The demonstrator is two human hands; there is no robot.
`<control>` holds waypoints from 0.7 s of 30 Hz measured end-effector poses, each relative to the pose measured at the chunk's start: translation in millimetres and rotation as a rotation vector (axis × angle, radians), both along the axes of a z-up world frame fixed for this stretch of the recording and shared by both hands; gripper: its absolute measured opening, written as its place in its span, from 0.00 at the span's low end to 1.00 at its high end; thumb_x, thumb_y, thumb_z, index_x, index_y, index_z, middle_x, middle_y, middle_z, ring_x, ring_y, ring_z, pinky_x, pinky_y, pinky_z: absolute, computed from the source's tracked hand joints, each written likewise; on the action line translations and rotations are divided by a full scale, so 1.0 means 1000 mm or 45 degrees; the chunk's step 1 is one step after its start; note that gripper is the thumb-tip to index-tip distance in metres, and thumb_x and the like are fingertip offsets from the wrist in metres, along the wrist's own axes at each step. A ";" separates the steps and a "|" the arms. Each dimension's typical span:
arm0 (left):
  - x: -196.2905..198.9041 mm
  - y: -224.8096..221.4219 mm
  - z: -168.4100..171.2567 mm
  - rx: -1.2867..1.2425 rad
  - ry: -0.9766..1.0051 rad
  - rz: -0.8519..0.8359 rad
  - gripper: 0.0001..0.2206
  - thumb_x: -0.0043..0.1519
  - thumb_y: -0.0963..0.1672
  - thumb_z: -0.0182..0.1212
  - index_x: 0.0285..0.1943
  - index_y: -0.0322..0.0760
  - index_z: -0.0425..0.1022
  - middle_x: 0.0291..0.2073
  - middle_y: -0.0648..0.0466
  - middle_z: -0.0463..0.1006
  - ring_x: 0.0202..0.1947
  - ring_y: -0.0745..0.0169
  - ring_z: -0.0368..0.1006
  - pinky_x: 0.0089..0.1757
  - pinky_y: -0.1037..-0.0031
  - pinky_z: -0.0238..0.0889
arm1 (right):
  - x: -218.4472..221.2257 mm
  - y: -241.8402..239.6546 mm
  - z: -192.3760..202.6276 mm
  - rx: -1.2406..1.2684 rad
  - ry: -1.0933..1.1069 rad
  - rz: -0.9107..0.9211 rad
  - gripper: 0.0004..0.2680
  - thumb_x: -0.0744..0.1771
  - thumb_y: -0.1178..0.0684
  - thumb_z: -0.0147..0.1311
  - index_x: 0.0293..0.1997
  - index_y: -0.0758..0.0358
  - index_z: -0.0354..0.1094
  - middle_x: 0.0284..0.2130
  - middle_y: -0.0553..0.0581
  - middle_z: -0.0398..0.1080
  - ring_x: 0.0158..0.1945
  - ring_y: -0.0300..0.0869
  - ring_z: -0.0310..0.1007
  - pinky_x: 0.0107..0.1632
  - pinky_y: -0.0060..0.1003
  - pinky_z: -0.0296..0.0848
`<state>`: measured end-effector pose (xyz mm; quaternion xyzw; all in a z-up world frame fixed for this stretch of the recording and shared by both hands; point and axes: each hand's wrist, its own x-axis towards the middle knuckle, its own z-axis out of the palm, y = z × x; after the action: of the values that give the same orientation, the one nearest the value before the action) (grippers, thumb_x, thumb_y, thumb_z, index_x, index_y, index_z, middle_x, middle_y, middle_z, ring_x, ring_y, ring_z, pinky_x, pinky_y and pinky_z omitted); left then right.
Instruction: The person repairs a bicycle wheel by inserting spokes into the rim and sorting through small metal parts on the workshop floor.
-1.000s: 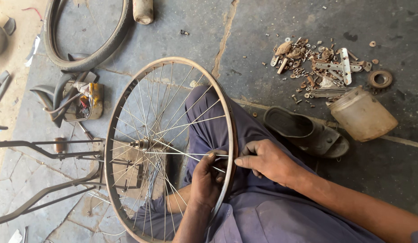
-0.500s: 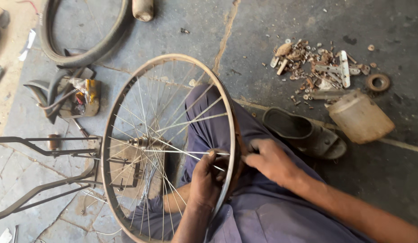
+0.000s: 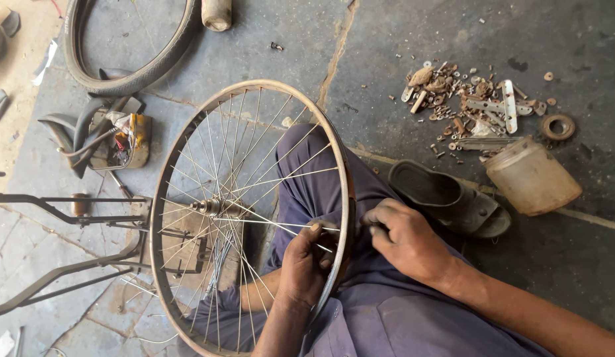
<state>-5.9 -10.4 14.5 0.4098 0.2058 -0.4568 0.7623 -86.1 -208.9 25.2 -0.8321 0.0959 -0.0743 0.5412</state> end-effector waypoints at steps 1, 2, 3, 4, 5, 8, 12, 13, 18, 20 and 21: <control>0.000 -0.001 0.000 -0.005 -0.030 -0.010 0.14 0.66 0.47 0.48 0.40 0.31 0.73 0.21 0.50 0.72 0.15 0.70 0.56 0.22 0.73 0.60 | -0.001 -0.002 0.001 0.029 -0.068 -0.001 0.06 0.61 0.66 0.55 0.39 0.68 0.73 0.34 0.59 0.74 0.36 0.47 0.77 0.39 0.38 0.75; -0.002 -0.002 -0.001 0.024 -0.057 0.004 0.13 0.67 0.47 0.49 0.40 0.30 0.73 0.22 0.50 0.73 0.15 0.70 0.56 0.22 0.74 0.60 | -0.001 -0.002 0.002 0.054 -0.046 0.012 0.07 0.62 0.67 0.54 0.39 0.67 0.73 0.33 0.57 0.74 0.35 0.44 0.77 0.39 0.36 0.75; -0.002 -0.002 -0.005 0.052 -0.084 0.018 0.13 0.67 0.46 0.50 0.40 0.30 0.73 0.22 0.50 0.73 0.15 0.70 0.57 0.22 0.74 0.59 | -0.001 -0.002 0.002 0.080 -0.023 0.024 0.07 0.62 0.67 0.53 0.40 0.67 0.74 0.33 0.55 0.75 0.34 0.41 0.76 0.38 0.34 0.75; -0.003 -0.001 -0.008 0.085 -0.111 0.033 0.12 0.67 0.46 0.51 0.40 0.29 0.72 0.23 0.50 0.74 0.15 0.71 0.57 0.21 0.75 0.59 | 0.000 -0.001 0.002 0.108 -0.001 0.037 0.08 0.62 0.68 0.52 0.40 0.66 0.74 0.33 0.54 0.75 0.32 0.39 0.76 0.37 0.32 0.75; -0.004 0.000 -0.012 0.097 -0.117 0.038 0.12 0.67 0.45 0.51 0.39 0.30 0.72 0.23 0.50 0.74 0.14 0.71 0.57 0.21 0.76 0.57 | 0.000 0.001 0.001 0.239 0.102 0.005 0.09 0.63 0.67 0.52 0.43 0.65 0.73 0.32 0.53 0.75 0.31 0.38 0.75 0.37 0.32 0.76; -0.006 -0.002 -0.027 0.098 -0.084 0.050 0.10 0.67 0.45 0.53 0.38 0.31 0.71 0.20 0.53 0.72 0.12 0.72 0.56 0.18 0.78 0.54 | -0.003 0.005 -0.006 0.560 0.312 -0.079 0.09 0.65 0.63 0.53 0.49 0.63 0.72 0.32 0.51 0.75 0.30 0.35 0.74 0.36 0.30 0.76; -0.007 -0.010 -0.041 0.109 -0.092 0.080 0.11 0.67 0.44 0.52 0.35 0.31 0.72 0.19 0.52 0.73 0.12 0.71 0.57 0.18 0.77 0.53 | -0.003 0.004 -0.022 0.631 0.311 -0.087 0.06 0.67 0.62 0.53 0.45 0.68 0.73 0.33 0.51 0.75 0.33 0.33 0.74 0.39 0.29 0.75; -0.005 -0.011 -0.042 0.142 -0.135 0.088 0.11 0.66 0.43 0.52 0.35 0.30 0.72 0.21 0.50 0.76 0.13 0.70 0.58 0.19 0.78 0.53 | -0.003 0.003 -0.025 0.600 0.310 -0.080 0.05 0.67 0.62 0.54 0.45 0.69 0.74 0.33 0.52 0.75 0.33 0.33 0.73 0.39 0.29 0.75; -0.010 -0.016 -0.050 0.100 -0.340 0.094 0.12 0.67 0.44 0.51 0.34 0.31 0.75 0.22 0.50 0.76 0.15 0.70 0.62 0.20 0.78 0.55 | -0.002 0.005 -0.041 0.508 0.248 -0.061 0.03 0.67 0.63 0.54 0.42 0.70 0.71 0.32 0.50 0.71 0.32 0.33 0.68 0.37 0.28 0.70; -0.011 -0.019 -0.051 0.122 -0.380 0.119 0.12 0.67 0.44 0.52 0.34 0.32 0.75 0.24 0.51 0.77 0.17 0.69 0.64 0.22 0.76 0.57 | 0.001 0.005 -0.048 0.517 0.250 -0.084 0.03 0.67 0.63 0.53 0.43 0.69 0.70 0.31 0.50 0.71 0.32 0.33 0.67 0.37 0.28 0.69; -0.012 -0.021 -0.051 0.151 -0.380 0.131 0.12 0.66 0.44 0.52 0.34 0.32 0.75 0.24 0.50 0.77 0.19 0.68 0.66 0.23 0.75 0.58 | 0.002 0.006 -0.050 0.518 0.240 -0.084 0.03 0.68 0.63 0.53 0.43 0.69 0.70 0.30 0.50 0.71 0.32 0.33 0.67 0.37 0.27 0.68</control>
<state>-18.2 -31.8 -36.7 0.5065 0.1376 -0.3383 0.7811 -84.2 -202.5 -25.0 -0.7055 0.1863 0.0068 0.6837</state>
